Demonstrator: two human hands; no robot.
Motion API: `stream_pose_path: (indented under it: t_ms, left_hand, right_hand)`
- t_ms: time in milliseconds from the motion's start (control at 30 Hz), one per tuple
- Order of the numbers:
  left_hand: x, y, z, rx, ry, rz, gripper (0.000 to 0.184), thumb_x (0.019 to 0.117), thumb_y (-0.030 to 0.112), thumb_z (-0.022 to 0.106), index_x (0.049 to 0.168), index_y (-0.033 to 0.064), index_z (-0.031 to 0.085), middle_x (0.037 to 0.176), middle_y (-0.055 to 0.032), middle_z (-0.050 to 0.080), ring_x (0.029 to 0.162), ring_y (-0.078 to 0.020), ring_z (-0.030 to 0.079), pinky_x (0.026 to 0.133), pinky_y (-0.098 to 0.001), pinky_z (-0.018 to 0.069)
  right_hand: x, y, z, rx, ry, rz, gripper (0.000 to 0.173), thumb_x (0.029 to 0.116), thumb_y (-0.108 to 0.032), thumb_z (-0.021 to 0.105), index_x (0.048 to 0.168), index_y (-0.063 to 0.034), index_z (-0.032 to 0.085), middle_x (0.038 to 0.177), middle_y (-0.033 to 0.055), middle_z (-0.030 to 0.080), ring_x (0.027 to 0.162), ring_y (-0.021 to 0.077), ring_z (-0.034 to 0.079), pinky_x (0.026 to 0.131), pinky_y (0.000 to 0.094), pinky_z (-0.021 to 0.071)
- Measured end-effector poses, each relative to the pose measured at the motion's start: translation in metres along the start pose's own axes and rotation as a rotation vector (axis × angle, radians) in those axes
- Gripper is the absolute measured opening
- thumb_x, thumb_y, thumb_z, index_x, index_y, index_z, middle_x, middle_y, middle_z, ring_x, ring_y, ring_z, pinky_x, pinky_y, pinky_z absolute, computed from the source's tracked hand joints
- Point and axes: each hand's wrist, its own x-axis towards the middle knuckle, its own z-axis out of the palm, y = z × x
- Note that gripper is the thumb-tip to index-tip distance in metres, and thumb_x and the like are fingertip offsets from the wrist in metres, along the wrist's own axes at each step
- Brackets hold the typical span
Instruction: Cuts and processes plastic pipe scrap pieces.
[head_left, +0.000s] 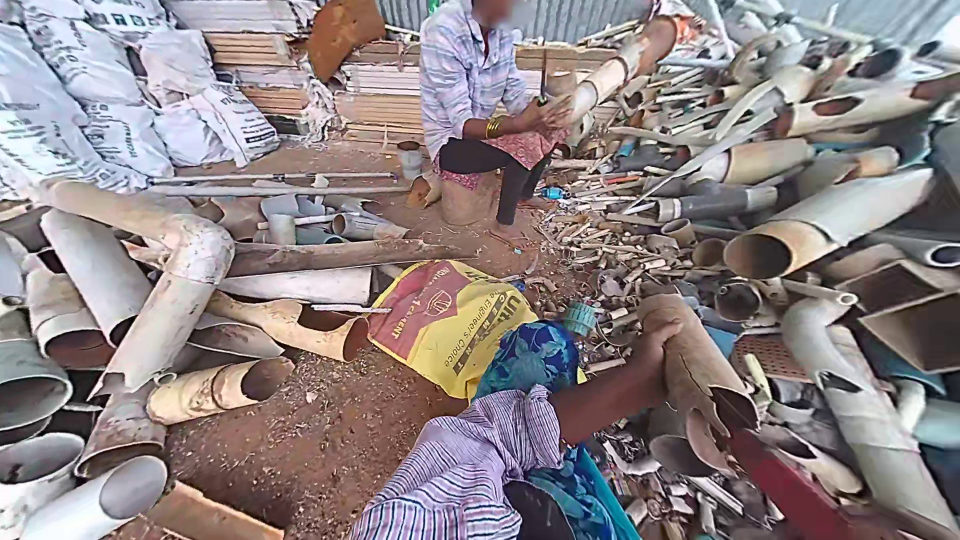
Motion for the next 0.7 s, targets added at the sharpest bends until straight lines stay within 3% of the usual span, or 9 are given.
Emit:
stream_pose_path:
  t_ms: [33, 100, 133, 233, 333, 433, 500, 600, 700]
  left_hand:
    - [0.0, -0.001, 0.004, 0.0, 0.013, -0.01, 0.033, 0.1121, 0.026, 0.034, 0.131, 0.0049, 0.051, 0.096, -0.0096, 0.063, 0.081, -0.0143, 0.064, 0.074, -0.0326, 0.0563]
    - [0.002, -0.007, 0.01, 0.007, 0.028, -0.012, 0.032, 0.1121, 0.025, 0.035, 0.129, 0.0038, 0.052, 0.095, -0.0103, 0.064, 0.079, -0.0146, 0.064, 0.073, -0.0325, 0.0562]
    - [0.004, -0.011, 0.012, 0.016, 0.023, -0.026, 0.033, 0.1123, 0.025, 0.034, 0.13, 0.0033, 0.051, 0.097, -0.0108, 0.063, 0.081, -0.0151, 0.064, 0.074, -0.033, 0.0557]
    - [0.014, -0.029, 0.014, 0.002, -0.013, -0.114, 0.036, 0.1109, 0.032, 0.038, 0.13, 0.0041, 0.051, 0.101, -0.0104, 0.063, 0.086, -0.0162, 0.063, 0.079, -0.035, 0.0553]
    - [0.015, -0.041, 0.023, -0.009, -0.069, -0.164, 0.033, 0.1115, 0.032, 0.035, 0.121, 0.0067, 0.054, 0.091, -0.0066, 0.064, 0.079, -0.0132, 0.065, 0.073, -0.0312, 0.0568]
    - [0.018, -0.05, 0.025, -0.001, -0.109, -0.188, 0.033, 0.1109, 0.035, 0.035, 0.12, 0.0097, 0.055, 0.091, -0.0047, 0.065, 0.08, -0.0126, 0.066, 0.074, -0.0314, 0.0568]
    - [0.02, -0.06, 0.026, 0.06, -0.101, -0.147, 0.032, 0.1099, 0.035, 0.038, 0.121, 0.0123, 0.057, 0.092, -0.002, 0.067, 0.081, -0.0101, 0.067, 0.073, -0.0297, 0.0579]
    - [0.024, -0.065, 0.028, 0.068, -0.141, -0.104, 0.035, 0.1102, 0.037, 0.035, 0.124, 0.0119, 0.055, 0.097, -0.0047, 0.068, 0.086, -0.0132, 0.068, 0.077, -0.0341, 0.0592]
    - [0.025, -0.061, 0.03, 0.135, -0.19, -0.04, 0.04, 0.1123, 0.037, 0.023, 0.114, 0.0147, 0.057, 0.088, -0.0006, 0.068, 0.082, -0.0092, 0.068, 0.074, -0.0295, 0.0589]
  right_hand:
    - [0.003, 0.0, -0.002, -0.013, -0.013, -0.008, 0.041, 0.1027, -0.044, 0.052, 0.114, -0.0062, 0.063, 0.108, -0.0019, 0.068, 0.109, 0.0038, 0.063, 0.096, 0.0255, 0.0504]
    - [0.0, 0.011, -0.007, -0.112, -0.006, 0.03, 0.028, 0.1042, -0.047, 0.052, 0.11, -0.0214, 0.064, 0.104, -0.0155, 0.064, 0.103, -0.0064, 0.06, 0.089, 0.0156, 0.0495]
    - [-0.006, 0.021, -0.008, -0.145, 0.001, 0.079, 0.024, 0.1033, -0.045, 0.057, 0.106, -0.0232, 0.067, 0.103, -0.0161, 0.064, 0.102, -0.0066, 0.06, 0.087, 0.0143, 0.0503]
    - [-0.017, 0.032, -0.012, -0.33, -0.004, 0.137, 0.027, 0.0978, -0.028, 0.062, 0.086, -0.0031, 0.06, 0.094, 0.0061, 0.061, 0.101, 0.0007, 0.058, 0.091, 0.0114, 0.0439]
    - [-0.016, 0.012, -0.025, -0.584, -0.031, 0.116, 0.031, 0.097, -0.028, 0.058, 0.089, 0.0018, 0.06, 0.091, 0.0173, 0.062, 0.094, 0.0091, 0.06, 0.083, 0.0126, 0.0445]
    - [-0.017, 0.005, -0.033, -0.648, -0.092, 0.195, 0.036, 0.0996, -0.03, 0.057, 0.1, 0.0045, 0.065, 0.103, 0.0238, 0.066, 0.099, 0.0224, 0.063, 0.087, 0.027, 0.0493]
    - [-0.022, 0.01, -0.039, -0.617, -0.097, 0.29, 0.036, 0.0988, -0.03, 0.058, 0.104, 0.0032, 0.069, 0.106, 0.0207, 0.07, 0.098, 0.0214, 0.068, 0.085, 0.031, 0.054]
    - [-0.029, 0.022, -0.051, -0.418, 0.038, 0.351, 0.035, 0.0985, -0.031, 0.061, 0.102, 0.0025, 0.071, 0.104, 0.0122, 0.073, 0.099, 0.0075, 0.068, 0.087, 0.0213, 0.0548]
    - [-0.031, 0.027, -0.063, -0.274, 0.14, 0.363, 0.03, 0.0989, -0.026, 0.063, 0.105, 0.0031, 0.068, 0.108, 0.0071, 0.072, 0.101, 0.0024, 0.067, 0.089, 0.02, 0.0558]
